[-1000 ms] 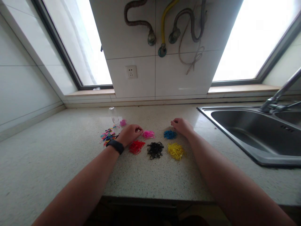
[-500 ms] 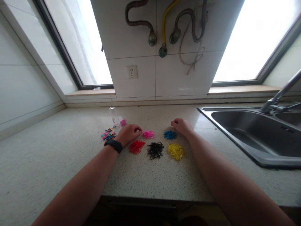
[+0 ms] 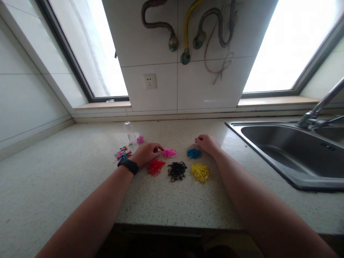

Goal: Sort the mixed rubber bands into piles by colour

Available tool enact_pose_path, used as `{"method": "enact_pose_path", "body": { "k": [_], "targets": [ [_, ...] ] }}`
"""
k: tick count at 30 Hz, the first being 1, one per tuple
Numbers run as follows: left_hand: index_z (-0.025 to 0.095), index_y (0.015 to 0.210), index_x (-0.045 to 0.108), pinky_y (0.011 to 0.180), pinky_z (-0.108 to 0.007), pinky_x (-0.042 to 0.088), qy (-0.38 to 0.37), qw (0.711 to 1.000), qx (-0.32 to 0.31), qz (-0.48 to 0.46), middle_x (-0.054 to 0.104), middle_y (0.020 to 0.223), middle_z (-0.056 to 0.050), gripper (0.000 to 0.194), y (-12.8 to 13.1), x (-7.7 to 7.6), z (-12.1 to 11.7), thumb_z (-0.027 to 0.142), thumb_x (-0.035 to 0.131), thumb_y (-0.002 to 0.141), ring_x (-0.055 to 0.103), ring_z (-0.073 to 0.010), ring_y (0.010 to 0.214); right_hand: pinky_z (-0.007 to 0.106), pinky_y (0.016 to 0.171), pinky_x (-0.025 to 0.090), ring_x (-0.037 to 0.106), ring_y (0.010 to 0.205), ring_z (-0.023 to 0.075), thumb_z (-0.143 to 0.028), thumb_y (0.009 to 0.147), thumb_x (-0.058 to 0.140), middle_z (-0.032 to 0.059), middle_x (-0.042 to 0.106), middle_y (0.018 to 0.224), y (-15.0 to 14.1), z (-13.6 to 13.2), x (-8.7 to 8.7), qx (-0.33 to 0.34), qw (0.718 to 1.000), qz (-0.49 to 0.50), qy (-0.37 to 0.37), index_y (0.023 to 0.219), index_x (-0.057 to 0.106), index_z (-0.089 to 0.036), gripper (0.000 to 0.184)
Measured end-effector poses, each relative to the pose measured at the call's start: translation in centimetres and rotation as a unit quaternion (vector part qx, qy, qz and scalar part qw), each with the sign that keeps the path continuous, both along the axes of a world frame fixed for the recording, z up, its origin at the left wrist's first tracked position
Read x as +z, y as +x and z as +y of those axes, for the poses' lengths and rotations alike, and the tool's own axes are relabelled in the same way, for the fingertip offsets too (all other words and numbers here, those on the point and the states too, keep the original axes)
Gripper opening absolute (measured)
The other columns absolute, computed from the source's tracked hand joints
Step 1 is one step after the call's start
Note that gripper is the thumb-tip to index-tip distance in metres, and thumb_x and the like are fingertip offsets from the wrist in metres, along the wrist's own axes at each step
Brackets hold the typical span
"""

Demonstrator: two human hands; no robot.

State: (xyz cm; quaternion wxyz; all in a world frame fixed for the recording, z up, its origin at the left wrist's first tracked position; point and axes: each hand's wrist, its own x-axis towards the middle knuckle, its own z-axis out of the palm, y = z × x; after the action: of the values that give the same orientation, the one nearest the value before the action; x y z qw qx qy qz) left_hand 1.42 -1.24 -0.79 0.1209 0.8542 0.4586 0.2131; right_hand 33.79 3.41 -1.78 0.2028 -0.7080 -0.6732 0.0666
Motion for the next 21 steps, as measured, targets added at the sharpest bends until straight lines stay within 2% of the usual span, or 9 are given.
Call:
{"method": "enact_pose_path", "body": {
  "k": [10,15,18,21],
  "targets": [
    [0.020,0.100,0.076,0.059,-0.026,0.038,-0.008,1.000,-0.012,-0.011,0.067,0.071,-0.003,0.024,-0.2,-0.1,0.1,0.032,0.059,0.088,0.056,-0.0141,0.064,0.029,0.062,0.040,0.068,0.086,0.0249,-0.046,0.087,0.050,0.0079,0.076,0.093,0.0,0.1,0.0,-0.001,1.000,-0.009,-0.003,0.093,0.078,-0.027,0.034],
    [0.021,0.107,0.075,0.077,-0.030,0.045,0.016,0.998,-0.055,-0.028,0.066,0.093,-0.007,0.025,0.4,0.5,-0.6,0.030,0.057,0.091,0.059,-0.0177,0.083,0.028,0.064,0.041,0.068,0.086,0.0238,-0.047,0.087,0.050,0.0076,0.076,0.094,0.0,0.1,0.0,-0.001,1.000,-0.010,-0.010,0.094,0.078,-0.027,0.035],
    [0.024,0.110,0.074,0.089,-0.035,0.045,0.028,0.996,-0.084,-0.011,0.061,0.101,-0.008,0.027,0.7,0.9,-0.9,0.028,0.057,0.091,0.057,-0.0202,0.095,0.029,0.064,0.041,0.068,0.085,0.0243,-0.047,0.087,0.050,0.0077,0.076,0.094,-0.1,0.1,0.0,-0.003,1.000,-0.012,-0.012,0.095,0.078,-0.027,0.035],
    [0.024,0.112,0.074,0.096,-0.038,0.042,0.046,0.995,-0.080,0.022,0.058,0.103,-0.008,0.028,0.8,0.7,-0.9,0.029,0.055,0.092,0.054,-0.0224,0.101,0.029,0.063,0.041,0.068,0.086,0.0250,-0.047,0.087,0.050,0.0086,0.076,0.095,-0.1,0.0,0.0,-0.002,1.000,-0.017,-0.009,0.096,0.078,-0.026,0.036]
  ]
}}
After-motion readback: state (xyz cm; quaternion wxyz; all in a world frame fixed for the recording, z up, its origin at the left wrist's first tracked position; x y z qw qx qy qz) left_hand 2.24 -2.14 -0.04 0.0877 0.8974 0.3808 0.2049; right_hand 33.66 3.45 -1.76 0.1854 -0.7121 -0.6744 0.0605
